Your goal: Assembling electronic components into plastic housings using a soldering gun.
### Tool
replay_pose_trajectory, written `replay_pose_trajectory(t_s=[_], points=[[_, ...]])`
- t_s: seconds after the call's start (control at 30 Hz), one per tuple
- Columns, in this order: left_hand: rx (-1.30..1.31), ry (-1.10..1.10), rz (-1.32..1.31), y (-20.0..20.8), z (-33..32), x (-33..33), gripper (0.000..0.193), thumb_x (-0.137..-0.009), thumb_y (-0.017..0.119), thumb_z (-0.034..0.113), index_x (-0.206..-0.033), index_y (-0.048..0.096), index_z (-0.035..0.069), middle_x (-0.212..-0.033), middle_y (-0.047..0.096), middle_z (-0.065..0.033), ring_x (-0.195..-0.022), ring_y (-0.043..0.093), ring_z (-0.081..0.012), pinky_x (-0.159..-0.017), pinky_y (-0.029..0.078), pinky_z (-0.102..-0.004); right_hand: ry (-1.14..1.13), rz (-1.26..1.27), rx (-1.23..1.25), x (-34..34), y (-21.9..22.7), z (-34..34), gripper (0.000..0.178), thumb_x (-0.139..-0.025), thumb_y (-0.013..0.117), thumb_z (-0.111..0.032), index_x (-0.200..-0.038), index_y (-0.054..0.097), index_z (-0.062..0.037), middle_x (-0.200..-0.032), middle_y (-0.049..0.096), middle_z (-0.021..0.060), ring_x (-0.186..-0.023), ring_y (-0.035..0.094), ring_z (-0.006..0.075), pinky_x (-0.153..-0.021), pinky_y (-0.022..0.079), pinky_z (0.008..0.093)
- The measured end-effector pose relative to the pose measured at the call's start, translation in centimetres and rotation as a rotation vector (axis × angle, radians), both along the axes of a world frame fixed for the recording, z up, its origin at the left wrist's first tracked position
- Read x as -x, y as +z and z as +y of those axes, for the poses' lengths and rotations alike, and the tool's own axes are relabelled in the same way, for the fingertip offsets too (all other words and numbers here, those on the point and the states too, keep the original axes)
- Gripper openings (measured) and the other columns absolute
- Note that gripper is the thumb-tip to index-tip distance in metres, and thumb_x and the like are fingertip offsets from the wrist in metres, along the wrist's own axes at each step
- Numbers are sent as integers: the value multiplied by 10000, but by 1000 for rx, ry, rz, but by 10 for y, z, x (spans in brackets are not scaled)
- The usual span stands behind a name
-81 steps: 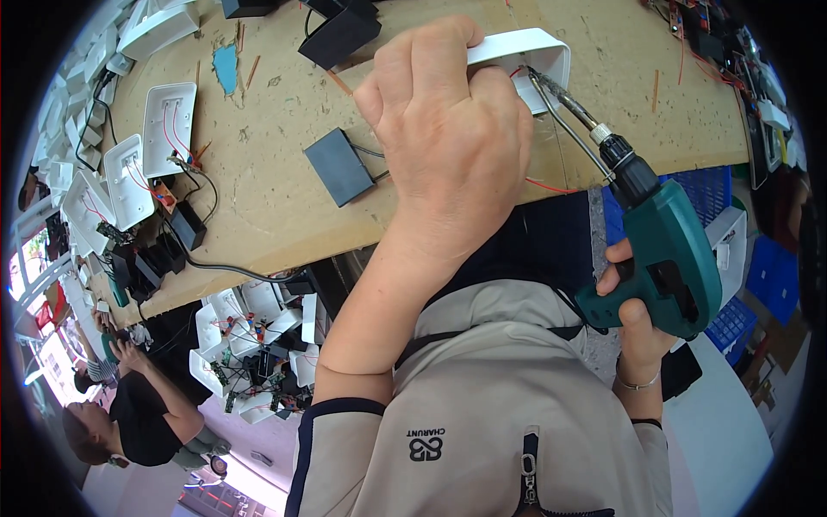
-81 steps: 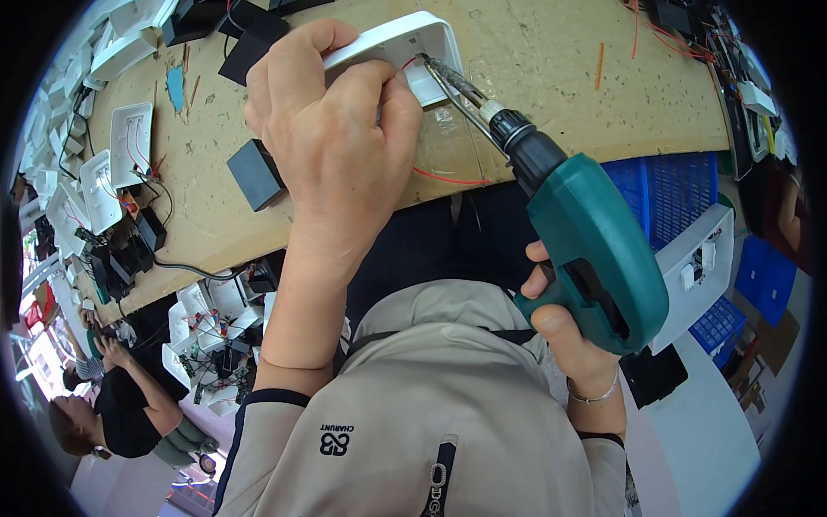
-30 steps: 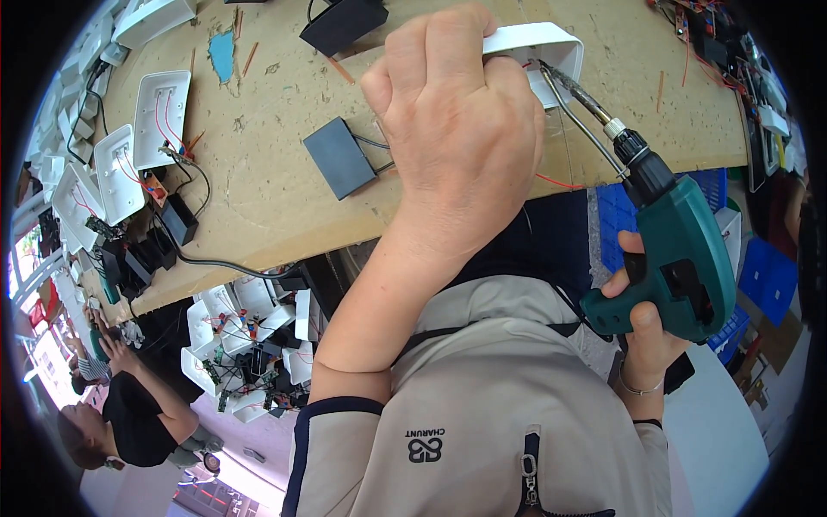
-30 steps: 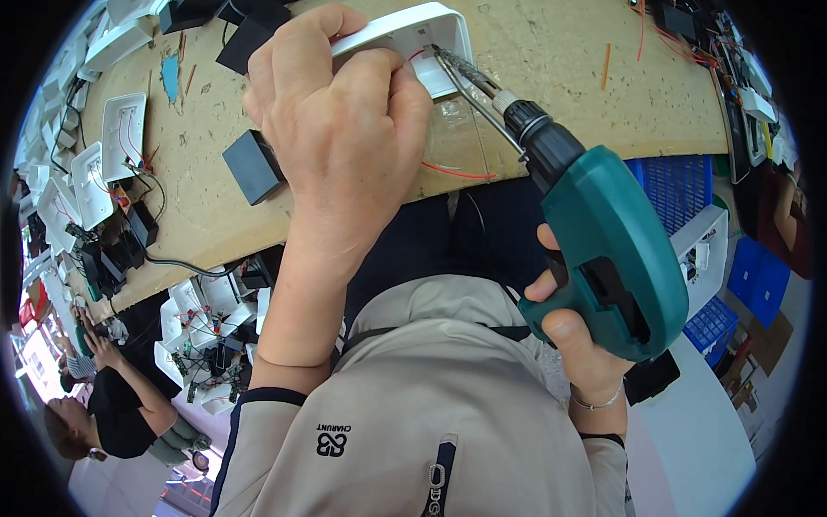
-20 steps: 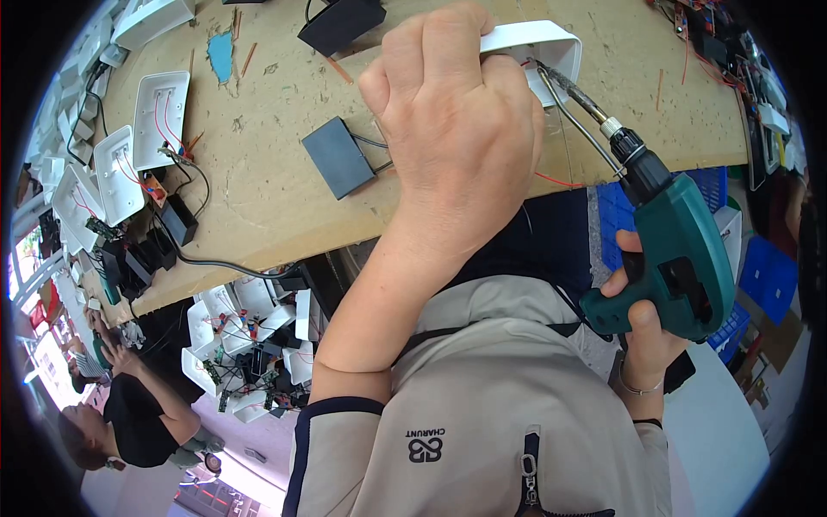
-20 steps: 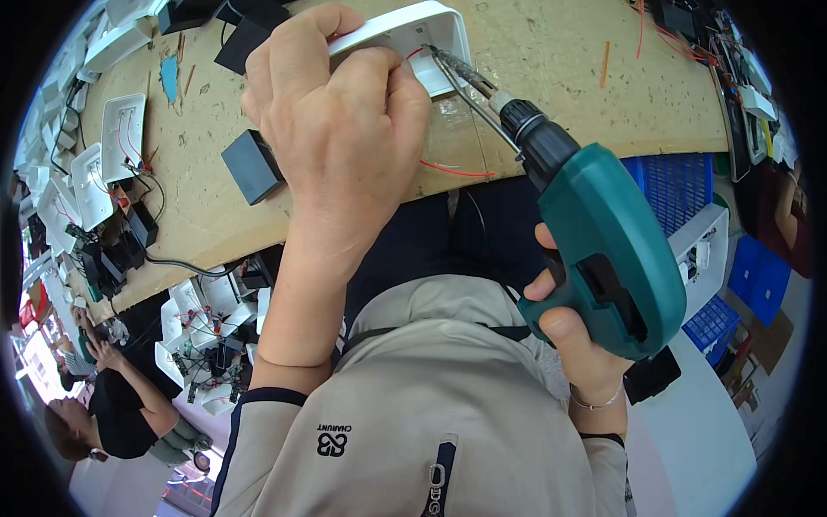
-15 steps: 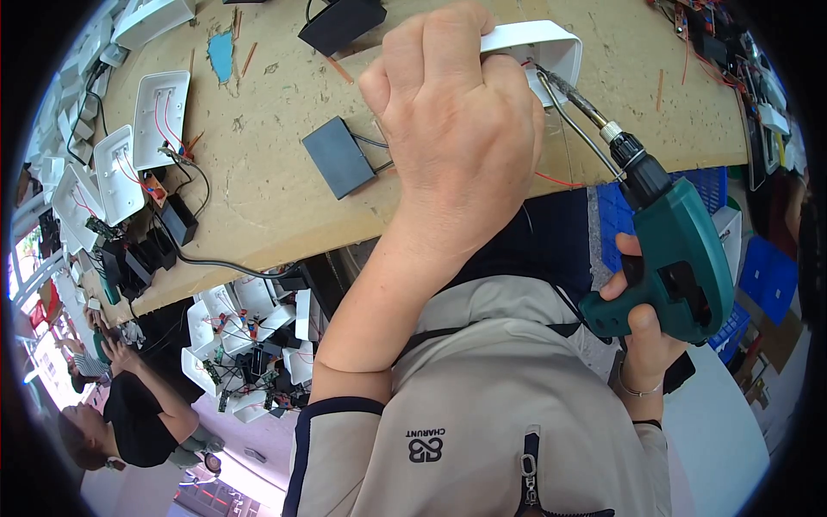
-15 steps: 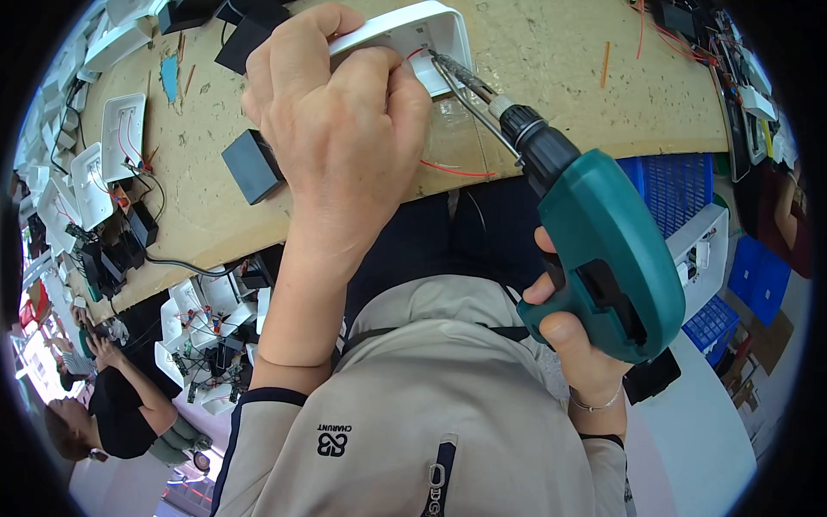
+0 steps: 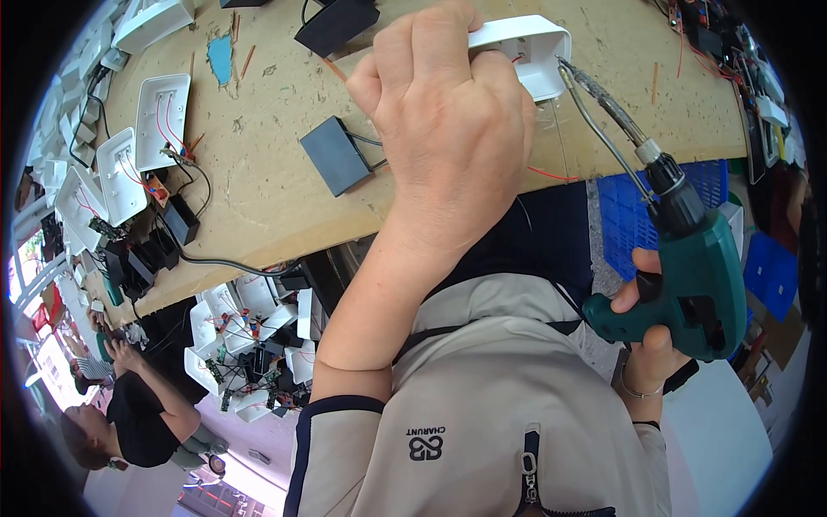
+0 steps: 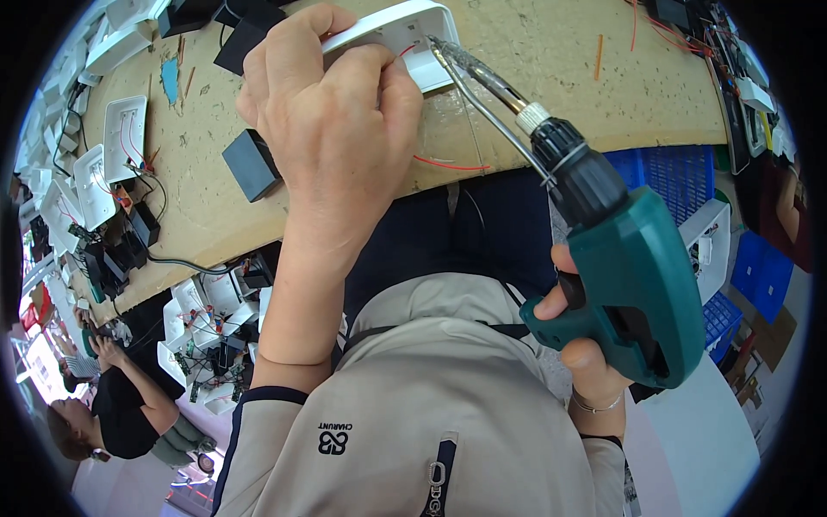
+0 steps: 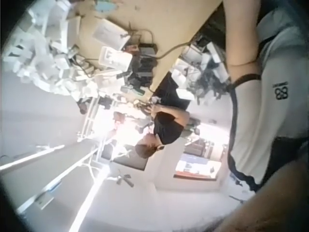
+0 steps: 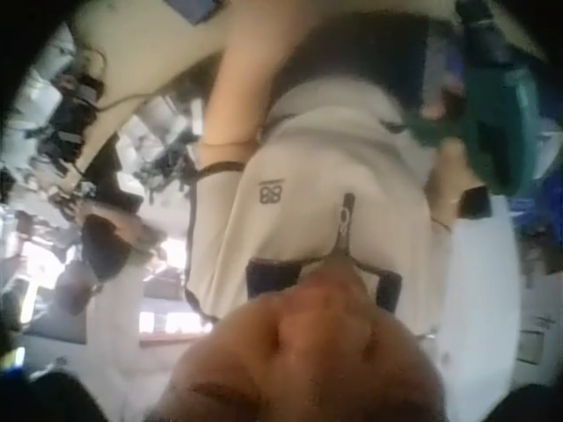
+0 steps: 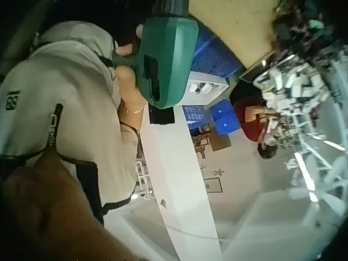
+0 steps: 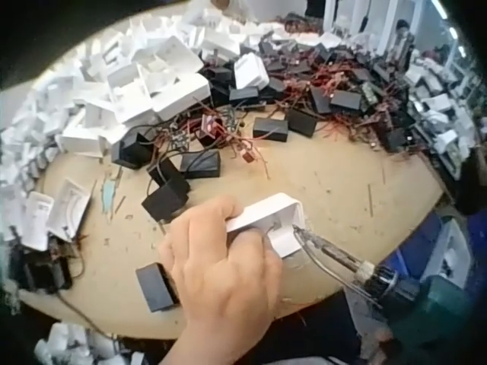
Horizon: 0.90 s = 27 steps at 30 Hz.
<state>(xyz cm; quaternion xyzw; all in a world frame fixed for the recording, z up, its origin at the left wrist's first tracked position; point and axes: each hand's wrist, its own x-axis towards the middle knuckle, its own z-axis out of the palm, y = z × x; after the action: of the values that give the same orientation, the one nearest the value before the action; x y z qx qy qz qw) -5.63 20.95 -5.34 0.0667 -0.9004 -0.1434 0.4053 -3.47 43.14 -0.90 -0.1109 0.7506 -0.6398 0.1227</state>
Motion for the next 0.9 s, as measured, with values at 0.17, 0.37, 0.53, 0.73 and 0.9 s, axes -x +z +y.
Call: replay_pose_trajectory(t_s=[0.17,0.37,0.53,0.73,0.9], points=[[4,-25,-4,4,2,-6,151,-586,634,109,-735,626,80,-980,530,-70,-889,463,-233,-728,294,-333,-13,30,87,0,-4,13,727,-682,655,-435,-1104,392,95,-987,542,225,-606,582,157,-488,495,230],[40,-337,-99,15,12,-33,137,-548,579,76,-683,559,64,-916,522,-36,-811,500,-175,-675,233,-333,136,48,107,7,-6,32,731,-706,633,-419,-1153,342,81,-1021,534,233,-622,590,161,-505,503,235],[117,-407,-122,7,16,-28,204,-526,624,90,-728,603,102,-901,548,-4,-789,497,-171,-706,270,-277,142,42,109,7,-7,33,726,-709,629,-422,-1154,344,75,-1031,528,239,-618,587,160,-515,507,237],[28,-387,-102,9,9,-24,238,-536,605,54,-772,623,88,-812,548,-11,-734,513,-163,-653,328,-285,14,39,137,5,-5,29,727,-709,632,-415,-1172,331,57,-1035,525,246,-629,587,159,-527,511,240],[18,-384,16,-5,11,-16,250,-565,580,95,-810,581,47,-737,514,-17,-652,498,-160,-585,337,-272,-27,37,178,5,-7,26,726,-711,634,-409,-1181,324,50,-1033,528,248,-631,588,159,-529,513,245]])
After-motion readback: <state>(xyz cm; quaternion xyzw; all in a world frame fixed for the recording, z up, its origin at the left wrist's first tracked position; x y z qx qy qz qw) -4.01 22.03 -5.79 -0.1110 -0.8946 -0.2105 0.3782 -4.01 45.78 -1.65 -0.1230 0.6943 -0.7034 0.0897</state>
